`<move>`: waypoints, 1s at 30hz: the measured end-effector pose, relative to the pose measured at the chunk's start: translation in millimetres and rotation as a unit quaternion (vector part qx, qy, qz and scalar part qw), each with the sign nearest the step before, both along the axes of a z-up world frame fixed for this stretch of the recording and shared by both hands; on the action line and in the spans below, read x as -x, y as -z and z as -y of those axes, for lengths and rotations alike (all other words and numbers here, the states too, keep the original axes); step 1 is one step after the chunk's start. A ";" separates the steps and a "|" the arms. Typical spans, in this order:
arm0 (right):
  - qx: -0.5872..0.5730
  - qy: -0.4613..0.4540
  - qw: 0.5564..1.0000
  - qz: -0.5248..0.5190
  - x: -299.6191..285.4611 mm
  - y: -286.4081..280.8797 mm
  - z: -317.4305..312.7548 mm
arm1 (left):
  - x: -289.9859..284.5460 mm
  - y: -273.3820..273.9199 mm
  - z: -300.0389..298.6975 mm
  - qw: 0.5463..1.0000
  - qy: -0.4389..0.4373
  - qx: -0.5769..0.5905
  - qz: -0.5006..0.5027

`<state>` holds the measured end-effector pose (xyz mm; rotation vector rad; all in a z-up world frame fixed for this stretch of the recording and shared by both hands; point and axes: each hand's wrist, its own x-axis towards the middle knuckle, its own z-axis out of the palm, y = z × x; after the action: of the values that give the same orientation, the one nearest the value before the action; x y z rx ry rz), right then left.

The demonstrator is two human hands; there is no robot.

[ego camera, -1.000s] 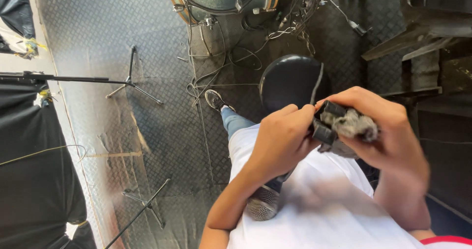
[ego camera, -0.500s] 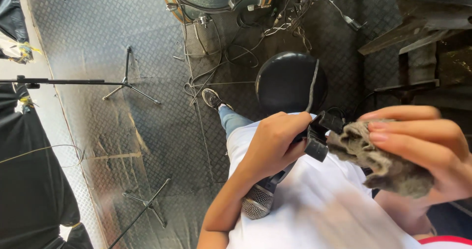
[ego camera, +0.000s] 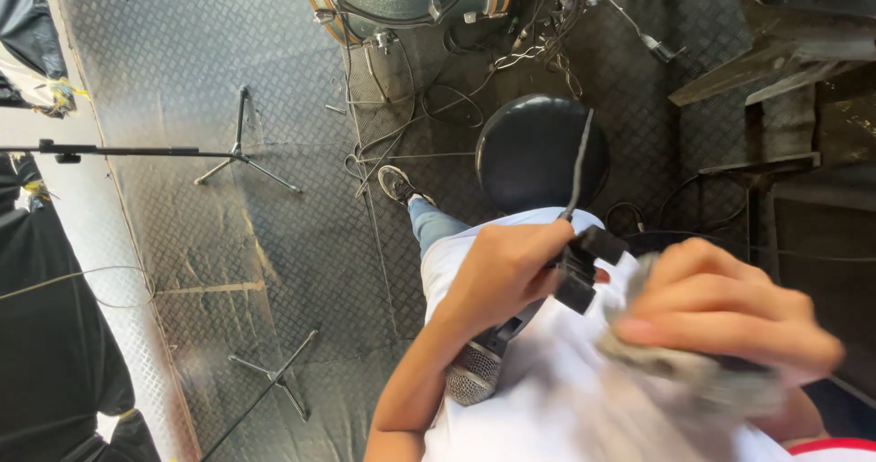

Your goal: Cleaning a microphone and its cable using a cloth.

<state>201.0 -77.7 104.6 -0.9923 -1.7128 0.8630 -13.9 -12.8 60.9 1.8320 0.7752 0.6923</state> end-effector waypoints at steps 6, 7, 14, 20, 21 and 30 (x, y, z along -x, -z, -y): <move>-0.103 0.083 0.991 0.031 -48.6 50.5 16.1 | 1.6 -5.2 -8.7 0.997 0.030 -0.066 0.023; -0.103 0.085 0.991 0.032 -52.7 48.3 17.8 | -0.3 -6.4 -9.5 0.997 0.033 -0.065 0.024; -0.098 0.080 0.972 0.200 15.7 -17.9 4.0 | -5.9 -7.0 -12.2 0.995 0.037 -0.094 0.016; -0.103 0.047 0.977 0.182 8.8 -10.2 1.8 | -10.1 4.0 -11.5 0.991 0.046 -0.125 0.026; -0.090 0.046 0.982 0.159 6.0 -11.3 2.1 | -11.9 4.4 -9.0 0.991 0.053 -0.123 0.028; -0.125 0.146 0.979 0.070 -11.0 35.1 32.9 | -9.8 8.5 -8.0 0.998 0.040 -0.017 0.035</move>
<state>212.0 -110.6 69.5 -1.1150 -1.6885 0.3858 -4.2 -4.8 52.4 1.8484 0.6452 0.7182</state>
